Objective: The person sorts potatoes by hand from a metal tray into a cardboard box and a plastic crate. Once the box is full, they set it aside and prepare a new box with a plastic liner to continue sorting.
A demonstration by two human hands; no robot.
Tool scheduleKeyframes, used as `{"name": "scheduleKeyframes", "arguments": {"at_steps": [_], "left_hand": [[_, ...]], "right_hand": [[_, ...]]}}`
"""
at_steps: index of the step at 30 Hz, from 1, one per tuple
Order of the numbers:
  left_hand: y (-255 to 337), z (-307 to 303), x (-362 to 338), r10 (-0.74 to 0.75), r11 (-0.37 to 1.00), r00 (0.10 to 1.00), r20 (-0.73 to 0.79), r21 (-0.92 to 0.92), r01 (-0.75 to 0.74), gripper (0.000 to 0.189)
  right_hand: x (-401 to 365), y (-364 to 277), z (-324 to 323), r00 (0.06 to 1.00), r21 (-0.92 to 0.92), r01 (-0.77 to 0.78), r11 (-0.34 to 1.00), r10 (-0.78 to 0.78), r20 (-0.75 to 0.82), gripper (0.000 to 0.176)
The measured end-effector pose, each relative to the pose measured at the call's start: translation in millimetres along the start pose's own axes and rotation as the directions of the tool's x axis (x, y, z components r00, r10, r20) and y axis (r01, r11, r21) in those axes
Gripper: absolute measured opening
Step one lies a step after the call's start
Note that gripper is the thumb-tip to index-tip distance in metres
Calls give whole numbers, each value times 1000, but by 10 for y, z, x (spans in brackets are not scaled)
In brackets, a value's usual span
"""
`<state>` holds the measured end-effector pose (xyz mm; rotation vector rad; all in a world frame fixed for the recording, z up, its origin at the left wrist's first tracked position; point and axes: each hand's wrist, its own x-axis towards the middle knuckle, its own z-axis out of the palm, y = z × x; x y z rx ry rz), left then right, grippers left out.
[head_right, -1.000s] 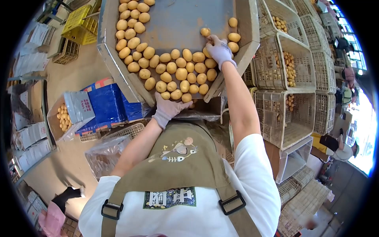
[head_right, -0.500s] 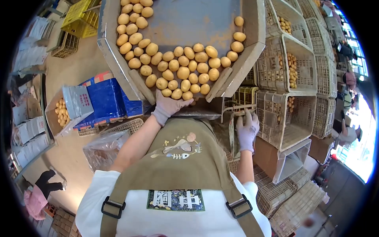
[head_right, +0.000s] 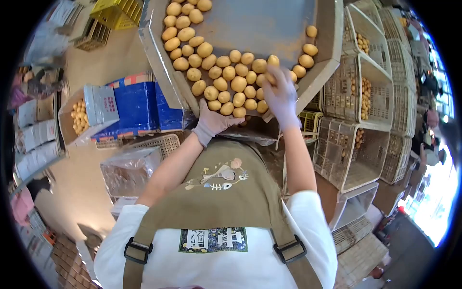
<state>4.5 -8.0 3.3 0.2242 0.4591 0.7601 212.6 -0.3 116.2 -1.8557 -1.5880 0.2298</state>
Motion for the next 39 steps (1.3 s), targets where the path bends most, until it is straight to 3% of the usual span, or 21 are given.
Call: {"name": "scheduleKeyframes", "arguments": {"at_steps": [1, 2, 3, 5, 6, 7, 9, 10, 13, 15, 17, 18, 21, 22, 25, 29, 31, 32, 35, 37, 39], "left_hand": [[-74, -114, 18, 24, 998, 1000, 5, 56, -24, 95], [-139, -229, 73, 41, 992, 999, 19, 119, -43, 93], [-153, -249, 87, 12, 998, 1000, 24, 65, -14, 90], [-172, -281, 121, -44, 998, 998, 34, -43, 45, 85], [-111, -220, 108, -80, 981, 996, 42, -172, 86, 91], [-79, -176, 103, -62, 994, 997, 41, -89, 65, 92], [-15, -84, 88, -25, 996, 999, 38, 81, 22, 96], [-11, -35, 53, 56, 918, 998, 41, 390, -67, 97], [-73, -93, 111, 87, 930, 987, 136, 343, -129, 94], [-56, -122, 82, -22, 996, 991, 136, 90, 10, 87], [-57, -227, 45, -195, 933, 970, 146, -278, 229, 80], [-57, -288, 36, -285, 814, 940, 185, -472, 340, 77], [-87, -256, 11, -325, 860, 945, -43, -430, 276, 75], [-85, -244, 11, -295, 861, 955, -8, -435, 262, 75], [-53, -213, 4, -260, 851, 965, 42, -462, 250, 75], [-36, -158, 16, -303, 857, 953, -16, -443, 265, 83], [-48, -183, 33, -322, 850, 947, -12, -444, 284, 88], [-59, -191, 27, -335, 838, 941, -34, -468, 281, 90], [-72, -208, 7, -345, 812, 938, -31, -511, 282, 93], [-73, -264, 9, -321, 815, 946, 56, -492, 306, 95], [-39, -200, -2, -310, 844, 950, 38, -449, 294, 93]], "right_hand": [[-342, 123, -159, 998, 80, 38, 996, -34, -43, 39], [-693, 109, -398, 994, -116, 71, 991, -80, -71, 41], [-999, 155, -580, 997, -133, 31, 991, -40, -66, 43], [-1704, 515, -916, 949, -316, -283, 906, 312, 45, 45], [-1984, 645, -993, 904, -495, -368, 787, 428, 9, 44], [-2172, 709, -1038, 845, -647, -433, 628, 533, -49, 44], [-1906, 548, -1001, 962, -539, -265, 799, 254, -96, 42], [-1667, 314, -904, 971, -456, -235, 858, 224, -80, 42], [-1078, -125, -414, 1000, -277, 8, 961, -3, 19, 41], [-807, -214, 3, 994, -227, 107, 968, -98, 49, 41], [-697, -226, 333, 986, -317, 12, 948, 41, 160, 43], [-691, -196, 426, 959, -415, 118, 902, 6, 285, 46], [-612, -52, 377, 936, -342, 198, 919, -74, 343, 41], [-544, 0, 369, 934, -300, 96, 949, 19, 358, 34], [-425, -21, 400, 968, -345, 106, 933, -17, 251, 27], [21, -23, 488, 961, -256, -11, 967, 81, 265, 42], [99, 1, 620, 939, -400, 173, 900, -28, 344, 51], [53, -145, 598, 886, -491, 206, 847, 53, 461, 61], [-358, 105, 591, 852, -385, 306, 871, -71, 518, 69], [-397, 156, 340, 799, -382, 274, 882, 13, 601, 64], [-80, 300, 144, 772, -315, -44, 948, 232, 591, 48]]}}
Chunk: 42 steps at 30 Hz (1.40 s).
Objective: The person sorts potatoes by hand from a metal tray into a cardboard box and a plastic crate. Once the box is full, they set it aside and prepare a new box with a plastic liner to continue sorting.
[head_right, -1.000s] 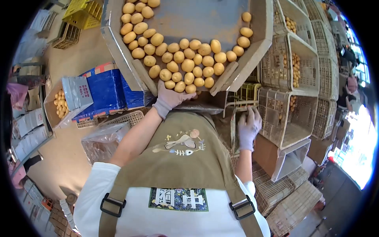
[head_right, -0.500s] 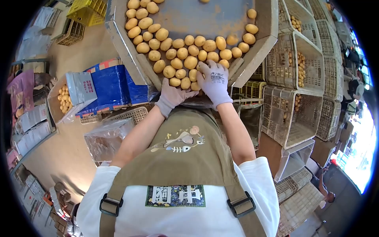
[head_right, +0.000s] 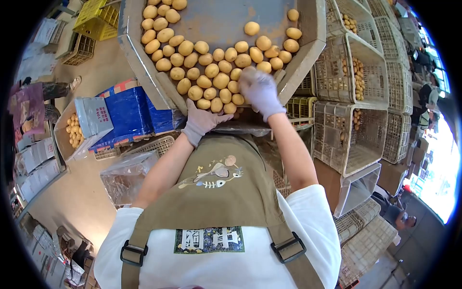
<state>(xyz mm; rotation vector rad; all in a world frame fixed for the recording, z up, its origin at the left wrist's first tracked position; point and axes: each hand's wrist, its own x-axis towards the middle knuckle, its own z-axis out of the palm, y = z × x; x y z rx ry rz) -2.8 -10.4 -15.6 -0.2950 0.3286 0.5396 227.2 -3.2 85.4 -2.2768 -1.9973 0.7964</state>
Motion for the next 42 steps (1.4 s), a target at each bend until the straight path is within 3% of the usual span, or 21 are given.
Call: {"name": "scheduleKeyframes", "arguments": {"at_steps": [2, 4, 7, 10, 13, 15, 16, 17, 19, 20, 21, 22, 24, 26, 29, 35, 37, 38, 40, 41, 42], "left_hand": [[2, 54, -9, 5, 999, 1000, -12, 35, -5, 92], [1, 25, 10, 18, 999, 1000, 20, 40, -19, 90], [-17, 60, -7, 35, 999, 999, -2, 39, -35, 89], [-27, 78, -37, 66, 996, 998, -15, 60, -65, 90], [5, 7, -18, 5, 1000, 999, 50, 6, -5, 92], [4, 5, -17, -2, 1000, 1000, -21, -9, 2, 96], [8, 16, -9, -12, 1000, 998, -55, -10, 12, 98], [-5, 20, -9, 21, 1000, 1000, 2, 20, -21, 95], [-18, 40, -66, 12, 935, 972, 233, -348, 72, 90], [-1, 202, -60, 30, 999, 993, 116, 35, -35, 95], [-25, 341, -89, 108, 982, 981, 160, 137, -131, 99], [-78, 449, -95, 186, 844, 967, 171, 476, -247, 101], [-188, 676, -115, 339, 169, 921, 191, 951, -260, 106], [-201, 606, -101, 365, 232, 909, 202, 926, -299, 107], [-75, 596, -141, 110, 914, 992, 60, 386, -125, 100], [-40, 471, -107, 8, 969, 988, 153, 242, -45, 93], [-59, 512, -105, 104, 794, 981, 163, 580, -181, 95], [-94, 570, -117, 203, 472, 958, 200, 837, -275, 97], [-155, 584, -175, 283, 131, 928, 245, 948, -290, 100], [-179, 578, -177, 288, 196, 931, 224, 938, -286, 102], [-155, 509, -144, 310, 157, 924, 224, 946, -283, 103]], "right_hand": [[226, 318, -160, 910, -98, -91, 991, 43, -413, 38], [516, 606, -237, 872, -246, -290, 925, 149, -466, 38], [686, 419, -519, 913, -325, -401, 856, 346, -217, 45], [591, 436, -579, 922, -159, -367, 917, 335, -195, 54], [100, 167, -539, 842, 191, -47, 980, 141, -521, 52], [-403, 120, -696, 789, 34, 140, 990, -90, -608, 45], [-616, 313, -737, 644, -218, 214, 952, -305, -702, 46], [-831, 577, -786, 652, -232, 131, 964, -260, -713, 42], [-1253, 1014, -789, 596, 370, -45, 928, 322, -736, 37], [-1444, 1181, -827, 498, 600, -12, 800, 526, -690, 38], [-1548, 1286, -846, 457, 523, -44, 851, 482, -748, 39], [-1614, 1305, -851, 418, 447, -80, 891, 437, -797, 41], [-1613, 922, -968, 515, 595, -14, 803, 516, -684, 39], [-1547, 809, -942, 550, 591, -65, 804, 523, -651, 40], [-1398, 736, -870, 582, 445, -84, 891, 407, -705, 39], [-1353, 455, -991, 655, 375, -127, 918, 362, -664, 32], [-1416, 508, -1085, 674, -27, -115, 993, 58, -737, 30], [-1469, 572, -1132, 683, -229, -101, 968, -100, -723, 29], [-1706, 1156, -1167, 571, -54, -479, 876, 264, -778, 29], [-1863, 1596, -1123, 358, -11, -647, 762, 292, -887, 31], [-1992, 1501, -1275, 291, -8, -840, 542, 438, -850, 36]]}}
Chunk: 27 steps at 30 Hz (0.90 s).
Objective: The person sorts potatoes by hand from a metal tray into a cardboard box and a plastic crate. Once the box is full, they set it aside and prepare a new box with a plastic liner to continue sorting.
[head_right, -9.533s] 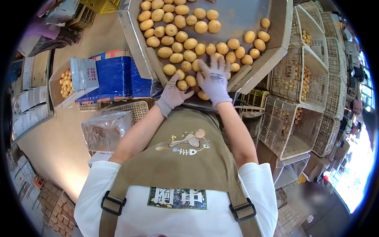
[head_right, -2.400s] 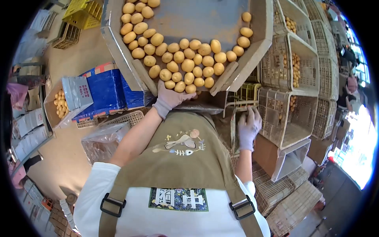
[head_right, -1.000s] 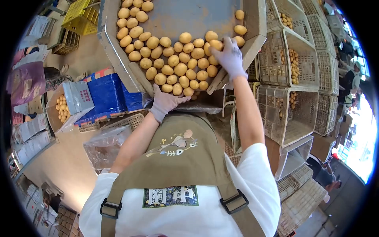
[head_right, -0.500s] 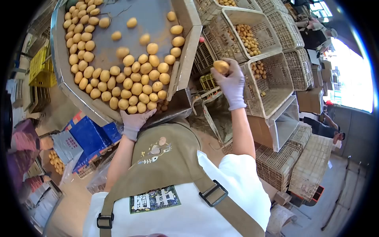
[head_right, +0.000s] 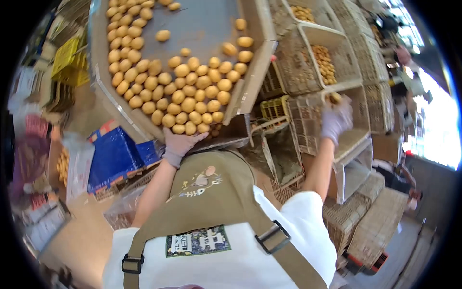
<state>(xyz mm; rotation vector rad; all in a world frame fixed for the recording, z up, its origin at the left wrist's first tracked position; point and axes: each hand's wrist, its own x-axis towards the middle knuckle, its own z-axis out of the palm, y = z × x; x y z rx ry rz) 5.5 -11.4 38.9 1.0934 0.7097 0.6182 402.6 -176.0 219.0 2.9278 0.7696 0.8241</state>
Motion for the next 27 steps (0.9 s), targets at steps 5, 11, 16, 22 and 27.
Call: {"name": "scheduleKeyframes", "arguments": {"at_steps": [5, 11, 16, 22, 27], "left_hand": [[-409, -194, 111, -204, 342, 953, 224, -896, 284, 91], [-450, -242, 96, -189, 177, 935, 299, -926, 332, 90], [-461, -207, 102, -318, 239, 916, 243, -915, 326, 96], [-516, -210, 95, -335, 191, 910, 244, -928, 319, 98], [-478, -211, 83, -268, 238, 937, 225, -927, 291, 94]], "right_hand": [[-487, -890, -101, 877, 514, 456, 726, -463, -124, 42], [-1517, -1910, 6, 486, 721, 593, 358, -873, 34, 36], [-1335, -2456, 264, 482, 683, 661, 311, -874, -67, 29], [-1153, -2625, 457, 282, 623, 623, 473, -879, 385, 26], [-814, -3555, 487, 585, 688, 564, 456, -809, 57, 44]]}}
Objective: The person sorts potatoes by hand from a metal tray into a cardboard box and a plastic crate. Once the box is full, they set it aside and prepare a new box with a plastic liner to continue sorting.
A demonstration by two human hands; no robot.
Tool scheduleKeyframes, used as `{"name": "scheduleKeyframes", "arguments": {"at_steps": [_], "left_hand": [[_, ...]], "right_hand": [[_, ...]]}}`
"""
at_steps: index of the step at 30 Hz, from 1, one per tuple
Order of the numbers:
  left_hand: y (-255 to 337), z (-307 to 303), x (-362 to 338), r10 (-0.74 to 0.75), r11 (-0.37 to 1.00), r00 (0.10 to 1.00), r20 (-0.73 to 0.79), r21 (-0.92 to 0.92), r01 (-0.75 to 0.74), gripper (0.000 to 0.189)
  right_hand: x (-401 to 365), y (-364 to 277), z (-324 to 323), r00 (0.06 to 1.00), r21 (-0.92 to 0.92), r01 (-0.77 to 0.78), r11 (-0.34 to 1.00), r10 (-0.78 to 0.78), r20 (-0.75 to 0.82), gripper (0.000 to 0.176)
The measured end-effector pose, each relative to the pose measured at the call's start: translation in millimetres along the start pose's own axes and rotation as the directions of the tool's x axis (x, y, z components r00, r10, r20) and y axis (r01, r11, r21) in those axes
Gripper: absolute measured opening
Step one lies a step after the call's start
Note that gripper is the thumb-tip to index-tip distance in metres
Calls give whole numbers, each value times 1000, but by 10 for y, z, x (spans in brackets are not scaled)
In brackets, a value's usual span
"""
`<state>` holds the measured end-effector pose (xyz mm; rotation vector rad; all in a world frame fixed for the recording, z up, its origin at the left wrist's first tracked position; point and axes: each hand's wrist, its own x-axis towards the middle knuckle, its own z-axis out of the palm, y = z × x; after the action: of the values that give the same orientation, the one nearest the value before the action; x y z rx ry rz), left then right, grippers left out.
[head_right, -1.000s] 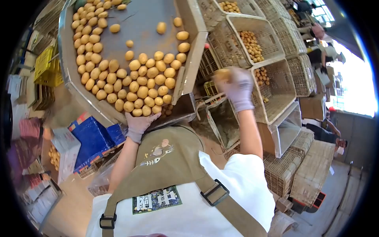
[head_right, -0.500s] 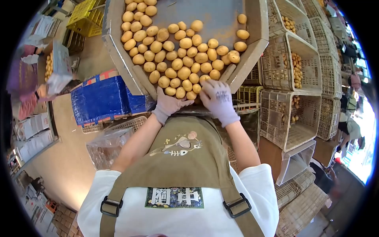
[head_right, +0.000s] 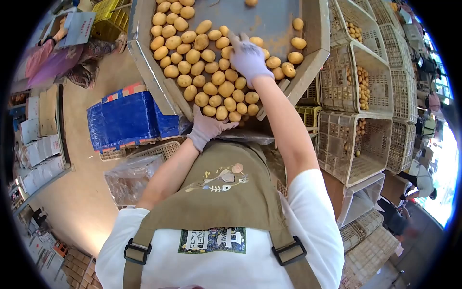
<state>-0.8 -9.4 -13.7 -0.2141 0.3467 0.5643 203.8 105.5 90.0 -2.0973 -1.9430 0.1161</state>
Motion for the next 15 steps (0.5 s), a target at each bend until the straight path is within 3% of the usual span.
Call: {"name": "scheduleKeyframes", "arguments": {"at_steps": [3, 4, 7, 9, 10, 11, 12, 13, 15], "left_hand": [[-7, -27, 4, -15, 992, 1000, 14, -121, 17, 91], [-17, -28, -3, -1, 994, 1000, 26, -106, 4, 89], [-87, -20, -8, 174, 935, 983, 60, 305, -184, 89], [-39, 13, -33, 87, 990, 996, 14, 110, -88, 89], [-13, 26, -33, 37, 999, 999, 3, 7, -37, 89], [-2, 42, -31, -17, 995, 1000, -5, -99, 16, 90], [-2, 46, -20, -22, 996, 998, -51, -83, 18, 92], [7, 42, -13, -30, 994, 998, -58, -105, 24, 91], [9, 6, -13, -41, 987, 996, -74, -159, 29, 91]], "right_hand": [[444, -173, 3, 972, -344, 40, 938, 42, 230, 48], [548, -155, -9, 953, -303, 28, 952, 66, 295, 49], [698, -62, -11, 898, -238, 14, 971, 92, 431, 50], [710, 29, 49, 898, -270, 46, 962, 79, 432, 48], [690, 71, 108, 923, -258, 3, 966, 97, 373, 47], [623, 135, 142, 964, -178, 75, 981, -26, 263, 47], [493, 204, 120, 980, -105, 155, 982, -139, 142, 47], [355, 294, 73, 970, -44, 244, 969, -244, 14, 47], [-52, 303, -482, 857, 38, 482, 875, -462, -227, 37]]}}
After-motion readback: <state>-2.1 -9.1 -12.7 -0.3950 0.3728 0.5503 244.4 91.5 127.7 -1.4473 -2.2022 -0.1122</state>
